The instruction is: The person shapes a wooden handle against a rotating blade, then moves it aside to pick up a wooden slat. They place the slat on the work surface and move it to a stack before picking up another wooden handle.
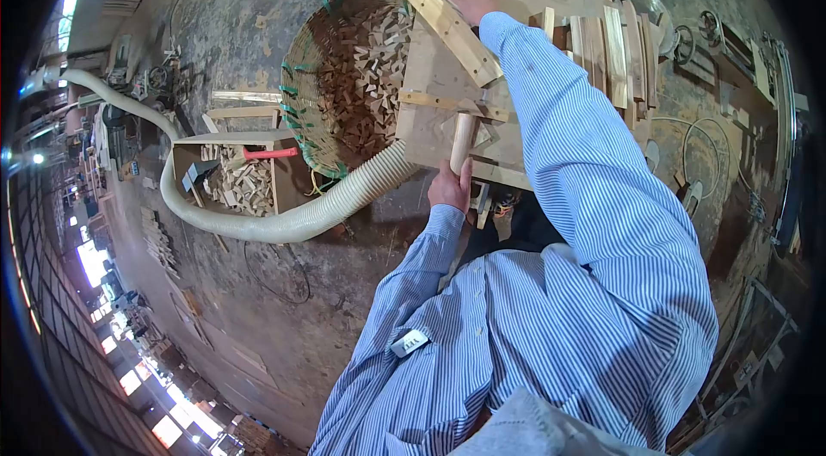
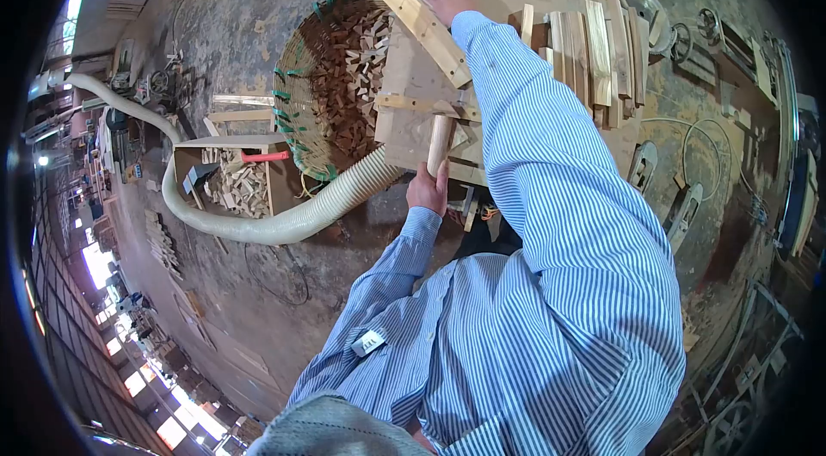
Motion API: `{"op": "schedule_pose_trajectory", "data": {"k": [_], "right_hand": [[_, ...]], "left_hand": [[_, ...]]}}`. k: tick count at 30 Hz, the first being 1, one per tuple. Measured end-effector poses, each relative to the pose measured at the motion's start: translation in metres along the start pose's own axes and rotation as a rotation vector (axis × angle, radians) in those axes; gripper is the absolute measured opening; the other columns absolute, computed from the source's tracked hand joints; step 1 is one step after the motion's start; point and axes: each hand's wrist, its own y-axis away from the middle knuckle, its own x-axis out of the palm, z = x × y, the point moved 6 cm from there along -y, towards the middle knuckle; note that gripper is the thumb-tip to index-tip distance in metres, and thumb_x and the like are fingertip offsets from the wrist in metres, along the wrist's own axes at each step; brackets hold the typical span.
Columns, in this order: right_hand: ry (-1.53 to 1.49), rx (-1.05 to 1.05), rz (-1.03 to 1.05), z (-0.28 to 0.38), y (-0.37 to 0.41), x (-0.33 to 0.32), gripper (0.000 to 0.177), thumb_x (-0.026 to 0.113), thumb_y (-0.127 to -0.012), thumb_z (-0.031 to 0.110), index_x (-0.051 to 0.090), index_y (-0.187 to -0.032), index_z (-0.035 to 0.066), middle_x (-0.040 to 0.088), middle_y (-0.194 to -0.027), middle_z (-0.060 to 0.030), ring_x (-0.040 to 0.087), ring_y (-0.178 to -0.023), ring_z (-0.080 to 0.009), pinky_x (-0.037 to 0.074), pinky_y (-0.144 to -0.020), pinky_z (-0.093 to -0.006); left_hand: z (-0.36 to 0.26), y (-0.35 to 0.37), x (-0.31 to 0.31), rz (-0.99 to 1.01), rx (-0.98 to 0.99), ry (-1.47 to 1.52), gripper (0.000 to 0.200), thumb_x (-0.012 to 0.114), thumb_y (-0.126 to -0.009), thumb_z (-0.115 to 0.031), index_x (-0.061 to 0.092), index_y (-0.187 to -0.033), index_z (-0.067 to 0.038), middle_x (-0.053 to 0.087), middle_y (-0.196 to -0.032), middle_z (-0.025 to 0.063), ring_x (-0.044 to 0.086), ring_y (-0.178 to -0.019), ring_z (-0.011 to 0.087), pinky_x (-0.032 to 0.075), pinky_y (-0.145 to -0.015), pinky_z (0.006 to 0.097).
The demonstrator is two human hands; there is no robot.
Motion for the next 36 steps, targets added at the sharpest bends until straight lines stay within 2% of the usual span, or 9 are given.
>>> {"op": "schedule_pose_trajectory", "data": {"k": [4, 9, 19, 22, 24, 27, 31, 34, 36], "right_hand": [[0.021, 0.007, 0.027, -0.004, -0.014, -0.005, 0.038, 0.063, -0.097, 0.039, 0.073, -0.119, 0.009, 0.069, -0.118, -0.0202, 0.063, -0.112, -0.0397, 0.048, -0.101, -0.0482], [-0.020, -0.027, -0.077, -0.033, -0.053, 0.015, 0.035, 0.062, -0.097, 0.039, 0.074, -0.117, 0.013, 0.070, -0.116, -0.0195, 0.064, -0.111, -0.0385, 0.050, -0.098, -0.0489], [0.103, -0.066, -0.077, -0.009, -0.023, -0.013, 0.034, 0.064, -0.093, 0.039, 0.074, -0.118, 0.017, 0.072, -0.116, -0.0149, 0.065, -0.110, -0.0372, 0.051, -0.097, -0.0492], [-0.103, 0.032, -0.002, -0.003, 0.006, -0.027, 0.035, 0.066, -0.091, 0.037, 0.073, -0.118, 0.015, 0.072, -0.114, -0.0164, 0.065, -0.110, -0.0387, 0.051, -0.097, -0.0500], [0.047, -0.005, -0.126, 0.004, 0.025, -0.043, 0.037, 0.068, -0.089, 0.035, 0.073, -0.119, 0.014, 0.071, -0.111, -0.0191, 0.065, -0.109, -0.0394, 0.051, -0.097, -0.0496], [0.233, -0.065, -0.147, 0.001, 0.031, -0.047, 0.038, 0.068, -0.089, 0.034, 0.072, -0.119, 0.011, 0.071, -0.109, -0.0215, 0.066, -0.108, -0.0399, 0.051, -0.098, -0.0489], [0.301, -0.195, -0.151, 0.016, 0.052, -0.037, 0.035, 0.068, -0.090, 0.032, 0.073, -0.115, 0.009, 0.071, -0.106, -0.0221, 0.065, -0.110, -0.0394, 0.051, -0.097, -0.0486], [0.245, -0.136, -0.114, 0.028, 0.076, -0.043, 0.034, 0.068, -0.091, 0.033, 0.074, -0.115, 0.011, 0.071, -0.106, -0.0217, 0.063, -0.114, -0.0384, 0.051, -0.098, -0.0484], [0.166, 0.078, 0.057, 0.003, 0.087, -0.020, 0.035, 0.068, -0.092, 0.037, 0.075, -0.117, 0.013, 0.070, -0.111, -0.0217, 0.062, -0.117, -0.0376, 0.051, -0.099, -0.0475]], "left_hand": [[-0.010, -0.014, 0.003, -0.010, -0.001, -0.024, 0.055, 0.052, -0.100, -0.057, 0.057, -0.105, -0.002, 0.070, -0.083, 0.0280, 0.068, -0.083, 0.0482, 0.053, -0.073, 0.0560], [-0.021, -0.030, 0.003, -0.075, 0.058, -0.017, 0.057, 0.052, -0.100, -0.058, 0.057, -0.105, -0.001, 0.070, -0.082, 0.0272, 0.068, -0.081, 0.0483, 0.053, -0.073, 0.0570], [-0.024, -0.026, 0.002, -0.096, 0.054, -0.021, 0.062, 0.050, -0.100, -0.061, 0.058, -0.106, 0.000, 0.069, -0.084, 0.0296, 0.067, -0.082, 0.0498, 0.052, -0.073, 0.0565], [-0.013, -0.020, 0.005, -0.075, 0.055, -0.027, 0.059, 0.050, -0.100, -0.059, 0.057, -0.105, -0.001, 0.069, -0.087, 0.0303, 0.067, -0.086, 0.0499, 0.051, -0.075, 0.0569], [-0.001, -0.015, 0.009, -0.079, 0.052, -0.035, 0.057, 0.051, -0.101, -0.058, 0.057, -0.105, -0.001, 0.069, -0.087, 0.0303, 0.067, -0.086, 0.0501, 0.051, -0.075, 0.0570], [0.010, -0.002, 0.009, -0.083, 0.055, -0.025, 0.054, 0.053, -0.101, -0.055, 0.057, -0.105, -0.001, 0.069, -0.088, 0.0300, 0.066, -0.086, 0.0505, 0.051, -0.074, 0.0572], [0.022, 0.014, 0.008, -0.085, 0.061, -0.015, 0.052, 0.055, -0.100, -0.053, 0.056, -0.103, -0.002, 0.069, -0.088, 0.0287, 0.066, -0.086, 0.0504, 0.051, -0.074, 0.0572], [0.033, 0.022, 0.010, -0.071, 0.042, -0.006, 0.052, 0.055, -0.100, -0.054, 0.056, -0.102, -0.002, 0.069, -0.087, 0.0279, 0.066, -0.086, 0.0501, 0.051, -0.074, 0.0572], [0.042, 0.029, 0.012, -0.073, 0.047, -0.010, 0.052, 0.054, -0.100, -0.054, 0.056, -0.101, -0.002, 0.069, -0.086, 0.0279, 0.066, -0.085, 0.0499, 0.051, -0.074, 0.0573]]}}
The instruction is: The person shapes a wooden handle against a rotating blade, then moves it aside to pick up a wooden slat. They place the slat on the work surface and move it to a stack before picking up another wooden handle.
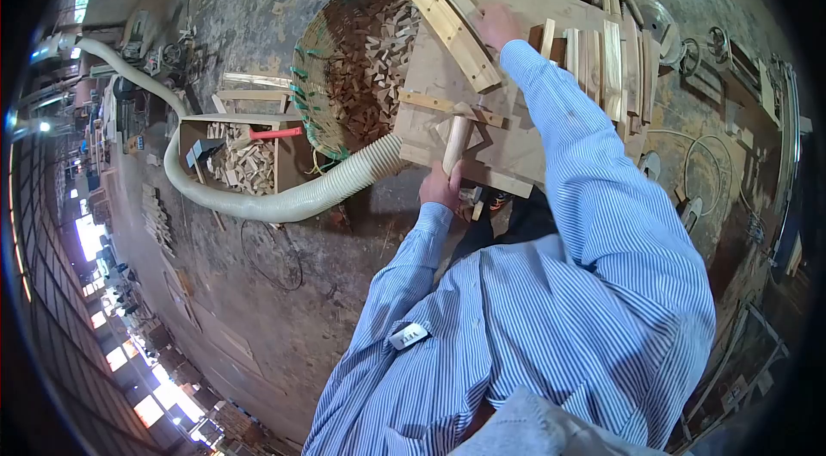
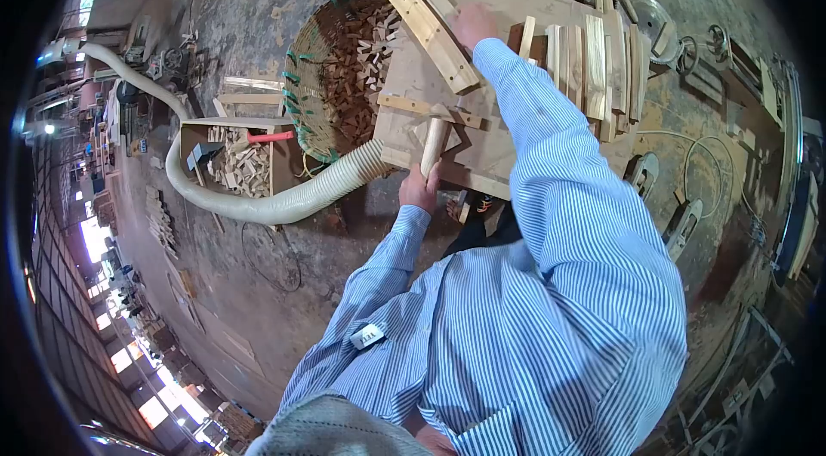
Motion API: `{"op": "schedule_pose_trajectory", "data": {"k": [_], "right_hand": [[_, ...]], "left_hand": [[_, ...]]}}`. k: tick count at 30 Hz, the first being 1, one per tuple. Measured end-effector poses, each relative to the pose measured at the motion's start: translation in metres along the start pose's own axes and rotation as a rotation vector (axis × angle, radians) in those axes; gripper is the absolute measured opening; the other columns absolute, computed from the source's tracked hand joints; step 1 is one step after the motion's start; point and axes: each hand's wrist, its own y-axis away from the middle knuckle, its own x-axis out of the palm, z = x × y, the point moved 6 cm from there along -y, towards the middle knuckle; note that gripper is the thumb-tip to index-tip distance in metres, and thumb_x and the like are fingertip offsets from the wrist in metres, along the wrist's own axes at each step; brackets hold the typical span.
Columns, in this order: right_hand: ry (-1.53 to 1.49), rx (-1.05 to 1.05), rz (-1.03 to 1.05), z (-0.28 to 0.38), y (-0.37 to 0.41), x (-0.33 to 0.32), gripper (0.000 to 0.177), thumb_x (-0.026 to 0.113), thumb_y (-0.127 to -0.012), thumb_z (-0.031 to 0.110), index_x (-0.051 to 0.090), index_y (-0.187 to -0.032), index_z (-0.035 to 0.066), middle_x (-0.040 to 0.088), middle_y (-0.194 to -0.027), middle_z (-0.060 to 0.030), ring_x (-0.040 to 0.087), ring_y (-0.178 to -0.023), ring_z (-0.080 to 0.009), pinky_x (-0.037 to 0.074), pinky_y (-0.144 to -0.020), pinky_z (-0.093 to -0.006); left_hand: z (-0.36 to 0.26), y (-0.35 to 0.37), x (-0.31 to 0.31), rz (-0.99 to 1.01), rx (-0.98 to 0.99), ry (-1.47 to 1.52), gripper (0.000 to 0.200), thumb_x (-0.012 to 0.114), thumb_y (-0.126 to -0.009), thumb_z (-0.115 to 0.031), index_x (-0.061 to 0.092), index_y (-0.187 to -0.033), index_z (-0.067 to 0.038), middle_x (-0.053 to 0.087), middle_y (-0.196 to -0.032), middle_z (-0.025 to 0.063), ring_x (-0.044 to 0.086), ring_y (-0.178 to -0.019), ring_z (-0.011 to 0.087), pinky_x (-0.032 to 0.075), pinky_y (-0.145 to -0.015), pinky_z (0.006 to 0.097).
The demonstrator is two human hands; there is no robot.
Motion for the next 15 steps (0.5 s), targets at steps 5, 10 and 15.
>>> {"op": "schedule_pose_trajectory", "data": {"k": [5, 10, 15], "right_hand": [[-0.095, -0.013, -0.082, 0.004, 0.005, 0.026, 0.037, 0.066, -0.093, 0.038, 0.074, -0.121, 0.014, 0.069, -0.118, -0.0207, 0.064, -0.113, -0.0389, 0.050, -0.099, -0.0472], [-0.056, -0.065, -0.086, 0.014, -0.024, 0.036, 0.039, 0.067, -0.093, 0.038, 0.074, -0.123, 0.014, 0.070, -0.118, -0.0197, 0.065, -0.111, -0.0397, 0.050, -0.100, -0.0480], [-0.086, -0.059, -0.091, 0.022, -0.044, 0.037, 0.039, 0.064, -0.094, 0.041, 0.074, -0.122, 0.015, 0.068, -0.122, -0.0204, 0.063, -0.116, -0.0383, 0.049, -0.102, -0.0487]], "left_hand": [[0.006, 0.016, -0.004, 0.021, -0.010, 0.002, 0.053, 0.054, -0.100, -0.056, 0.057, -0.100, -0.003, 0.069, -0.083, 0.0283, 0.067, -0.083, 0.0492, 0.052, -0.072, 0.0573], [0.005, 0.018, -0.006, 0.032, -0.026, 0.024, 0.054, 0.054, -0.100, -0.056, 0.057, -0.104, -0.002, 0.070, -0.082, 0.0275, 0.068, -0.082, 0.0482, 0.053, -0.072, 0.0566], [0.001, 0.013, -0.007, 0.059, -0.050, 0.008, 0.054, 0.055, -0.100, -0.055, 0.057, -0.105, -0.002, 0.070, -0.083, 0.0276, 0.068, -0.082, 0.0480, 0.053, -0.072, 0.0562]]}}
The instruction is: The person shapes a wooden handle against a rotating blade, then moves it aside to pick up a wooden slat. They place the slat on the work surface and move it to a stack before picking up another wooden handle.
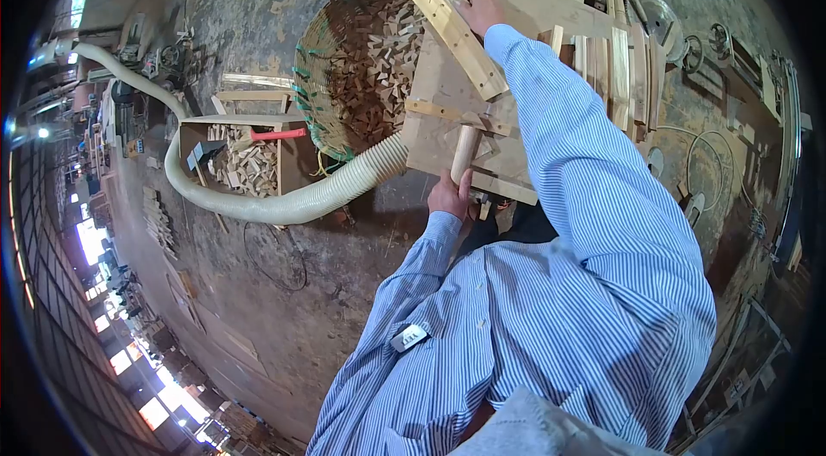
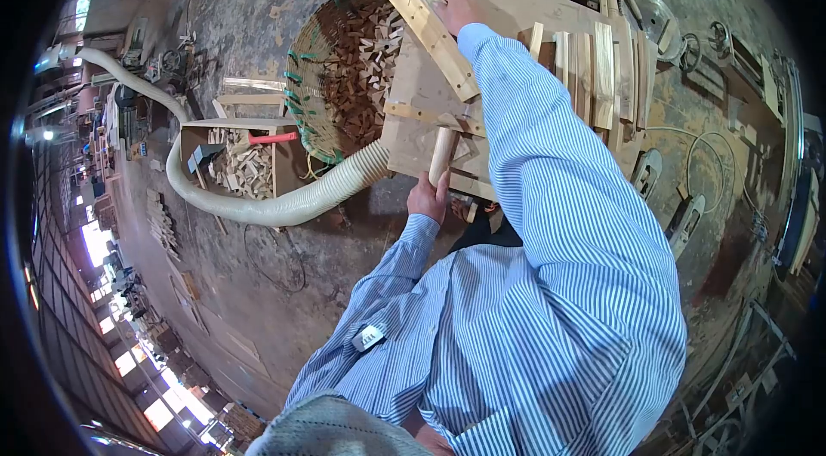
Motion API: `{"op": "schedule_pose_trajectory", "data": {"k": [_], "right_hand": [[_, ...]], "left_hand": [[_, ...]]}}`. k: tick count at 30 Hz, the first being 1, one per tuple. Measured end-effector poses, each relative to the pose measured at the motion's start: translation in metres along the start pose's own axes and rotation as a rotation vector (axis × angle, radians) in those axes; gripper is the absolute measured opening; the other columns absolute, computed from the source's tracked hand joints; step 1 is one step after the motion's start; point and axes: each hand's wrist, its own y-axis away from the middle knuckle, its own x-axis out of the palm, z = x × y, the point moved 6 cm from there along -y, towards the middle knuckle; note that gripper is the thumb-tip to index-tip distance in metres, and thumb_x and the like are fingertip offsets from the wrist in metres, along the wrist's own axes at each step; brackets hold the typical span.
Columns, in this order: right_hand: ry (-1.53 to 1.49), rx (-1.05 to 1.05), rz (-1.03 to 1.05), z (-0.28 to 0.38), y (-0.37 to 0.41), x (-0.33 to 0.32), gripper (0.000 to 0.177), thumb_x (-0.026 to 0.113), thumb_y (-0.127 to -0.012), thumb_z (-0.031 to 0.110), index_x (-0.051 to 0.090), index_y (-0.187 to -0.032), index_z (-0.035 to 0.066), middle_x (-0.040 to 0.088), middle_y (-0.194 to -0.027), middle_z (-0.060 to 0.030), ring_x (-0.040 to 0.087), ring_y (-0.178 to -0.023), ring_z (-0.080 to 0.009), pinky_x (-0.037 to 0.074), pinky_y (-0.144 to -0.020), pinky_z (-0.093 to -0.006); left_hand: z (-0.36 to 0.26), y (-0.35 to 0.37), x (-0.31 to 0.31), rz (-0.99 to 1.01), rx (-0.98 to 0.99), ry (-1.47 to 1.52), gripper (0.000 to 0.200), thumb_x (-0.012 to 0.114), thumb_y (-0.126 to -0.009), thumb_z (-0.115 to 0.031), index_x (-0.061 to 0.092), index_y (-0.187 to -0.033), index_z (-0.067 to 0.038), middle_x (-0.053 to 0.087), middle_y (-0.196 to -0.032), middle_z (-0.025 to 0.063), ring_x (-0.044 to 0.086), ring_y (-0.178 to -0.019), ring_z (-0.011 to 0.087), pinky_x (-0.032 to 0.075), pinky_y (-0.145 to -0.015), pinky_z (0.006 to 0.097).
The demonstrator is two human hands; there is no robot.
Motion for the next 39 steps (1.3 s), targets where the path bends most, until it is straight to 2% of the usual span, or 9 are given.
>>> {"op": "schedule_pose_trajectory", "data": {"k": [10, 13, 16, 18, 22, 25, 30, 36, 39], "right_hand": [[0.008, -0.027, -0.018, -0.014, -0.040, 0.002, 0.038, 0.063, -0.096, 0.041, 0.073, -0.122, 0.015, 0.066, -0.123, -0.0195, 0.062, -0.115, -0.0384, 0.049, -0.101, -0.0492], [-0.045, -0.112, -0.132, -0.015, -0.056, -0.004, 0.033, 0.063, -0.094, 0.037, 0.077, -0.107, 0.010, 0.069, -0.105, -0.0224, 0.064, -0.103, -0.0408, 0.050, -0.092, -0.0500], [-0.026, -0.097, -0.121, -0.020, -0.069, -0.009, 0.032, 0.063, -0.094, 0.037, 0.077, -0.107, 0.010, 0.070, -0.107, -0.0218, 0.064, -0.104, -0.0400, 0.050, -0.092, -0.0496], [0.064, -0.096, -0.071, -0.026, -0.082, -0.004, 0.038, 0.061, -0.097, 0.045, 0.074, -0.121, 0.018, 0.066, -0.123, -0.0183, 0.062, -0.116, -0.0368, 0.049, -0.100, -0.0490], [0.032, -0.065, -0.033, -0.026, -0.095, -0.010, 0.039, 0.061, -0.097, 0.044, 0.073, -0.122, 0.017, 0.066, -0.123, -0.0179, 0.062, -0.116, -0.0370, 0.049, -0.101, -0.0493], [-0.016, -0.109, -0.155, -0.026, -0.102, -0.019, 0.032, 0.064, -0.094, 0.039, 0.077, -0.109, 0.013, 0.070, -0.109, -0.0201, 0.064, -0.106, -0.0395, 0.051, -0.093, -0.0496], [0.028, -0.077, -0.038, -0.026, -0.102, -0.028, 0.039, 0.064, -0.094, 0.041, 0.074, -0.122, 0.014, 0.068, -0.124, -0.0199, 0.064, -0.114, -0.0381, 0.050, -0.100, -0.0478], [-0.028, 0.021, 0.054, -0.013, -0.057, -0.064, 0.037, 0.067, -0.090, 0.034, 0.073, -0.118, 0.011, 0.069, -0.124, -0.0193, 0.064, -0.115, -0.0381, 0.051, -0.100, -0.0477], [0.091, -0.124, -0.157, -0.026, -0.058, -0.059, 0.037, 0.069, -0.090, 0.036, 0.074, -0.116, 0.010, 0.068, -0.123, -0.0202, 0.065, -0.112, -0.0388, 0.051, -0.097, -0.0488]], "left_hand": [[-0.025, -0.025, -0.003, -0.013, 0.020, -0.015, 0.056, 0.054, -0.100, -0.055, 0.057, -0.106, 0.000, 0.069, -0.083, 0.0294, 0.068, -0.083, 0.0489, 0.053, -0.073, 0.0562], [-0.036, -0.038, -0.003, 0.000, 0.022, -0.019, 0.058, 0.054, -0.100, -0.056, 0.058, -0.107, 0.001, 0.069, -0.083, 0.0298, 0.068, -0.083, 0.0494, 0.053, -0.073, 0.0562], [-0.046, -0.048, -0.004, -0.009, 0.023, -0.034, 0.058, 0.053, -0.100, -0.056, 0.058, -0.108, 0.001, 0.069, -0.083, 0.0298, 0.068, -0.083, 0.0496, 0.053, -0.073, 0.0562], [-0.052, -0.057, -0.003, -0.018, 0.032, -0.037, 0.058, 0.053, -0.101, -0.056, 0.058, -0.108, 0.001, 0.069, -0.083, 0.0298, 0.068, -0.083, 0.0497, 0.052, -0.073, 0.0561], [-0.064, -0.068, -0.004, -0.053, 0.069, -0.004, 0.057, 0.052, -0.101, -0.056, 0.059, -0.108, 0.001, 0.069, -0.084, 0.0298, 0.067, -0.084, 0.0497, 0.052, -0.073, 0.0560], [-0.069, -0.075, -0.002, -0.051, 0.054, -0.021, 0.057, 0.052, -0.101, -0.057, 0.058, -0.107, -0.001, 0.070, -0.083, 0.0273, 0.068, -0.083, 0.0481, 0.052, -0.073, 0.0563], [-0.072, -0.078, -0.005, -0.063, 0.054, -0.037, 0.058, 0.051, -0.101, -0.058, 0.057, -0.108, -0.001, 0.070, -0.083, 0.0277, 0.068, -0.082, 0.0480, 0.052, -0.073, 0.0566], [-0.059, -0.069, 0.001, -0.045, 0.053, -0.028, 0.059, 0.050, -0.100, -0.060, 0.057, -0.111, -0.002, 0.070, -0.084, 0.0285, 0.068, -0.084, 0.0483, 0.053, -0.073, 0.0569], [-0.045, -0.061, 0.003, -0.068, 0.043, -0.014, 0.057, 0.052, -0.100, -0.058, 0.062, -0.108, -0.003, 0.071, -0.085, 0.0259, 0.069, -0.085, 0.0464, 0.053, -0.075, 0.0538]]}}
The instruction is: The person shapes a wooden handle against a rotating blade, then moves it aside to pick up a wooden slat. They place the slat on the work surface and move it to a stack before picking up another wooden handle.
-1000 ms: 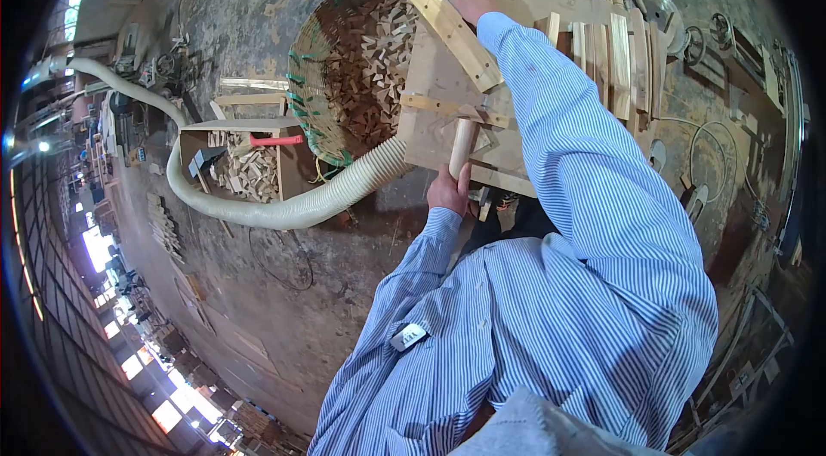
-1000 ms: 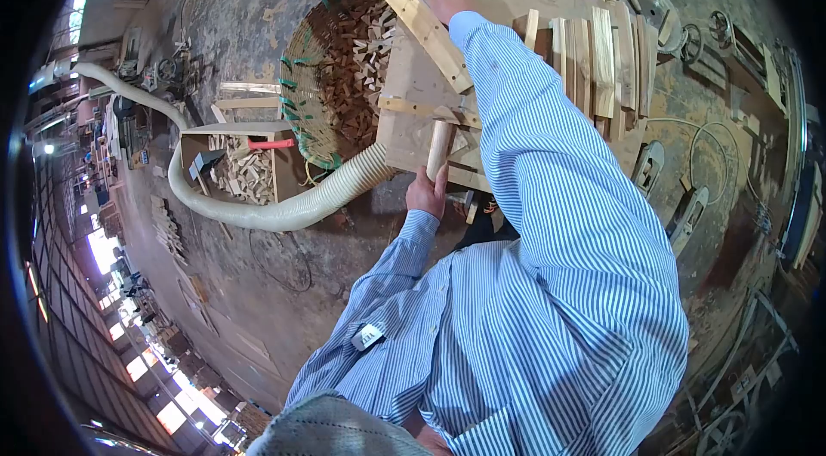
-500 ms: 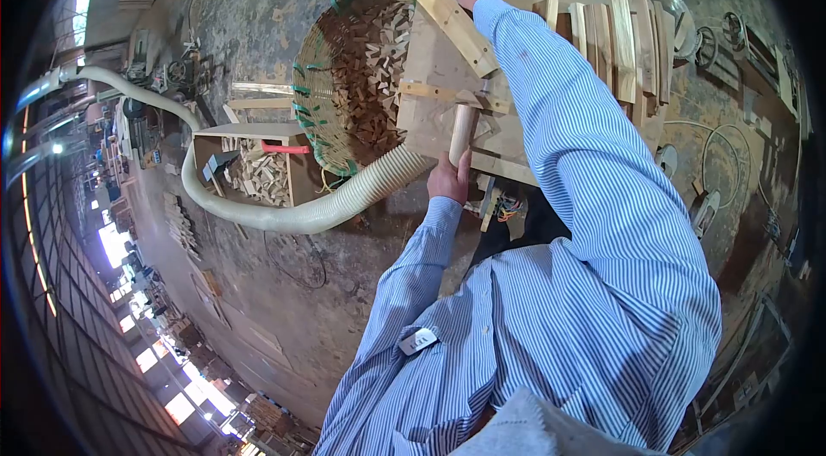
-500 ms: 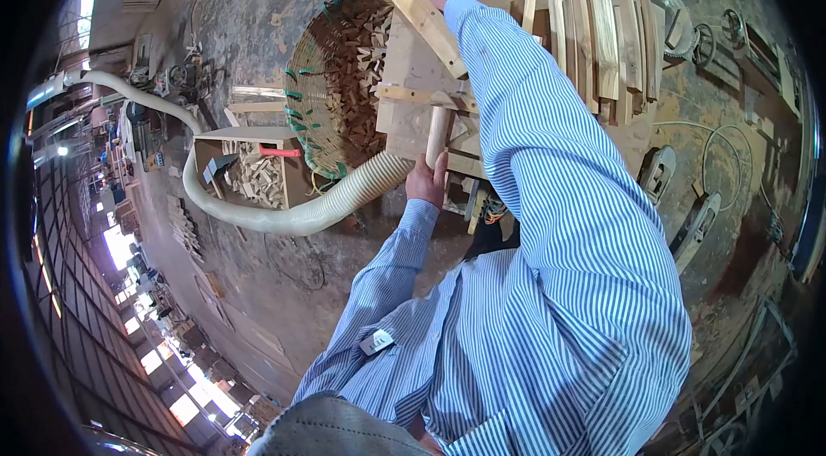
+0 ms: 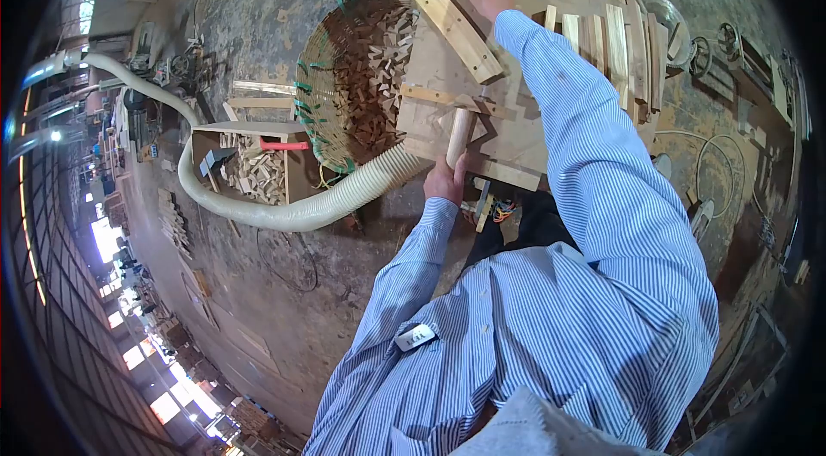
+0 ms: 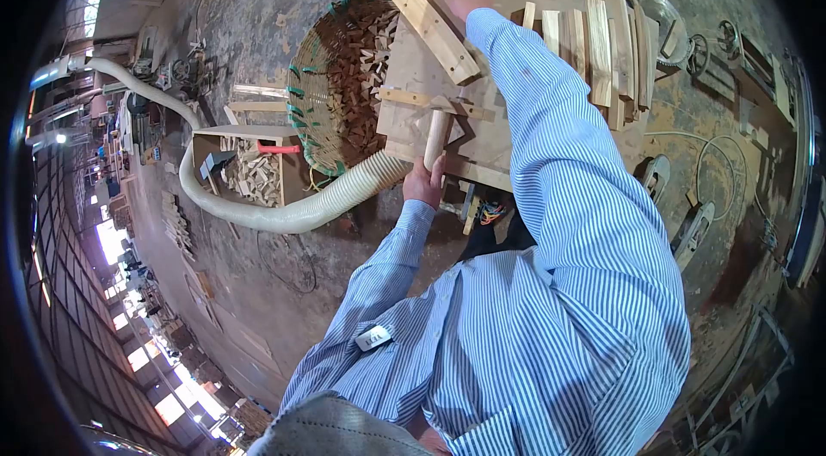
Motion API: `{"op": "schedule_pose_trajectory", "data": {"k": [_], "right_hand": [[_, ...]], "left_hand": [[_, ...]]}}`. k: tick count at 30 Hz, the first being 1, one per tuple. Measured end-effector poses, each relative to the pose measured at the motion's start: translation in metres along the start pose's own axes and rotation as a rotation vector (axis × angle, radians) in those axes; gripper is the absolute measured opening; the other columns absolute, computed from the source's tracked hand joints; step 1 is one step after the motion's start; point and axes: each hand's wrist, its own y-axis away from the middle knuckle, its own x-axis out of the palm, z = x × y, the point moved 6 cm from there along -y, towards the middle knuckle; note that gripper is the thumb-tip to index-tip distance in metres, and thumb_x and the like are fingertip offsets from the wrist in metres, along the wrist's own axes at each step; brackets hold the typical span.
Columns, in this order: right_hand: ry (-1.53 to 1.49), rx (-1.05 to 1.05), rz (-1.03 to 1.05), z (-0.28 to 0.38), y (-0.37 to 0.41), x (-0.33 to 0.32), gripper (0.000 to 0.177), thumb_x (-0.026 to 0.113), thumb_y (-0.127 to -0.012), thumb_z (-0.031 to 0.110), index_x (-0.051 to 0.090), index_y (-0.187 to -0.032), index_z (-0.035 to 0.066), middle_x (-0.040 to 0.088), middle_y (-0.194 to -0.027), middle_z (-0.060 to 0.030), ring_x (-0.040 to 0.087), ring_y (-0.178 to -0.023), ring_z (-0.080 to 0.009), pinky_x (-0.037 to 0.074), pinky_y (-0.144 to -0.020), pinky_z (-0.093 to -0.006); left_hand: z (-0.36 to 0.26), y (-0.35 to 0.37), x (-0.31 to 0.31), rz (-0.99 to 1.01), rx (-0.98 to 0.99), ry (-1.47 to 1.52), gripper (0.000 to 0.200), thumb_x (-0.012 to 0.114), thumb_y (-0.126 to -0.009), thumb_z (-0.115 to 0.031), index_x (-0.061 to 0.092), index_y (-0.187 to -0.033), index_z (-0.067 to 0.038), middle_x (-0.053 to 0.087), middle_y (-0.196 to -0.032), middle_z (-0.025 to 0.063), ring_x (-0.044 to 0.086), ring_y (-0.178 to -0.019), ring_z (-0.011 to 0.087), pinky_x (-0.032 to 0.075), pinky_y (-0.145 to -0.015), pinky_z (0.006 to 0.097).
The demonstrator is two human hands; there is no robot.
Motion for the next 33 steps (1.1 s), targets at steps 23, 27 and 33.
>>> {"op": "schedule_pose_trajectory", "data": {"k": [23, 27, 33], "right_hand": [[-0.101, 0.152, 0.160, 0.037, 0.048, 0.050, 0.032, 0.063, -0.097, 0.040, 0.075, -0.112, 0.014, 0.068, -0.119, -0.0163, 0.063, -0.114, -0.0371, 0.050, -0.097, -0.0496], [-0.146, 0.134, 0.163, 0.038, 0.039, 0.050, 0.033, 0.062, -0.098, 0.041, 0.075, -0.111, 0.013, 0.066, -0.123, -0.0161, 0.059, -0.119, -0.0368, 0.048, -0.100, -0.0491], [-0.151, 0.092, 0.069, 0.037, 0.024, 0.043, 0.026, 0.064, -0.096, 0.030, 0.075, -0.107, 0.009, 0.071, -0.107, -0.0186, 0.066, -0.103, -0.0394, 0.051, -0.093, -0.0503]], "left_hand": [[0.041, 0.058, -0.005, 0.051, -0.005, 0.009, 0.056, 0.052, -0.100, -0.057, 0.057, -0.107, -0.002, 0.069, -0.082, 0.0275, 0.068, -0.081, 0.0485, 0.053, -0.071, 0.0568], [0.034, 0.054, -0.009, 0.091, -0.049, 0.015, 0.054, 0.055, -0.100, -0.056, 0.057, -0.106, -0.001, 0.070, -0.086, 0.0295, 0.068, -0.085, 0.0491, 0.052, -0.074, 0.0564], [0.025, 0.040, -0.006, 0.080, -0.034, 0.020, 0.055, 0.054, -0.100, -0.055, 0.058, -0.105, 0.000, 0.069, -0.083, 0.0294, 0.068, -0.084, 0.0488, 0.052, -0.074, 0.0558]]}}
